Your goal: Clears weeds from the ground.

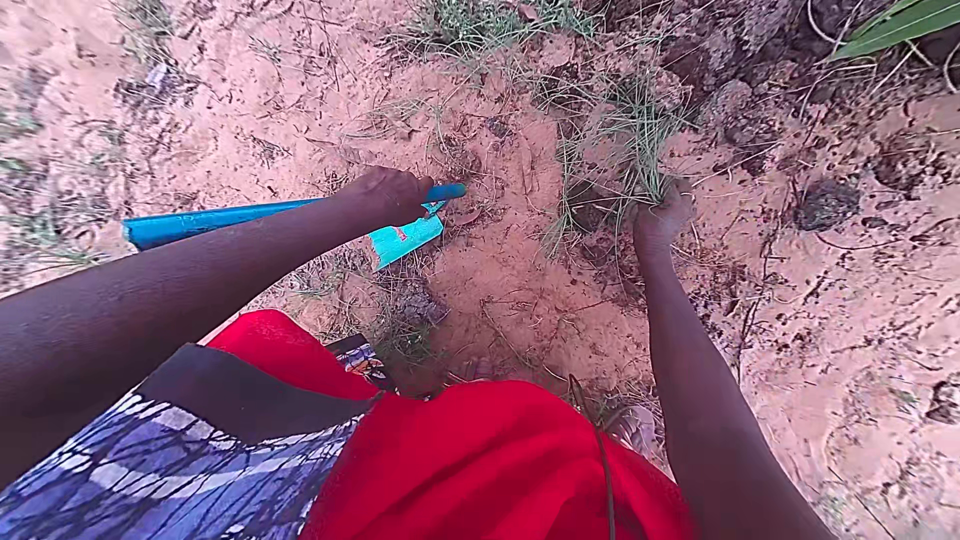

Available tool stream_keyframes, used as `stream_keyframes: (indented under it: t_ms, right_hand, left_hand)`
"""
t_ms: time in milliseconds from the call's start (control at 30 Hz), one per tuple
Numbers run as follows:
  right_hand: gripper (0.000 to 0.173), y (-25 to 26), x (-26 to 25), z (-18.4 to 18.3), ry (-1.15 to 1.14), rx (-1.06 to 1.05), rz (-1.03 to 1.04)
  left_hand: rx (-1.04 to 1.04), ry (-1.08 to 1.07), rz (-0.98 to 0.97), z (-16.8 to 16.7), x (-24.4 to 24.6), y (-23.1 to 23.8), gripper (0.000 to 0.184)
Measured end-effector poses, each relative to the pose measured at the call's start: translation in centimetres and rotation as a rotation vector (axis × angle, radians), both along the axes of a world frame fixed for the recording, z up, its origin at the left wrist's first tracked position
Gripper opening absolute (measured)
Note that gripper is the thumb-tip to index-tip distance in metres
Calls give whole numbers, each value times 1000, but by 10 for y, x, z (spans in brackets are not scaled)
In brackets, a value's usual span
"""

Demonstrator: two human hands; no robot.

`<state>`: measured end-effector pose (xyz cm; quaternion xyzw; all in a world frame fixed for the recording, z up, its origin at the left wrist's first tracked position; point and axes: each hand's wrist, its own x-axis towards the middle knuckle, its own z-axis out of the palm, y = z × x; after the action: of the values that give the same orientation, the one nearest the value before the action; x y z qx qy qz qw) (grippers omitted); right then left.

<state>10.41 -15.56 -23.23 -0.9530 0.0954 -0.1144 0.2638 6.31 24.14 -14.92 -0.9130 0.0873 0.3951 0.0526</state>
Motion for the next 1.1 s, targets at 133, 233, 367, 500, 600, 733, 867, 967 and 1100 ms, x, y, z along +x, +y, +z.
stream_keyframes:
  t_ms: [133, 233, 367, 500, 600, 733, 867, 967, 1100]
  right_hand:
    - [29, 3, 11, -4, 68, 82, 61]
    - [32, -2, 15, -4, 194, 292, 22]
    - [38, -10, 6, 0, 242, 279, -132]
    - [35, -26, -42, 7, 193, 366, -268]
    - [20, -21, -76, 19, 47, 496, -362]
    - [11, -8, -82, 54, -227, 556, -374]
    - [10, -33, -66, 109, -290, 569, -291]
    - [25, -55, -48, 106, -66, 632, -149]
    - [33, -31, -13, 61, 195, 162, 39]
  left_hand:
    - [9, 7, 7, -6, 1, 2, 42]
    - [-3, -1, 9, -6, 0, 2, 40]
    - [-1, -12, 0, -6, -1, 3, 40]
    - [-19, -10, 8, -4, -2, 3, 40]
    - [-28, -6, 25, -3, -2, 3, 40]
    - [-31, 20, 44, -3, 1, 1, 40]
    - [-40, 27, 48, -2, 2, 2, 38]
    - [-39, 32, 59, -1, 2, 0, 38]
    - [-28, 25, 59, -2, 3, 1, 39]
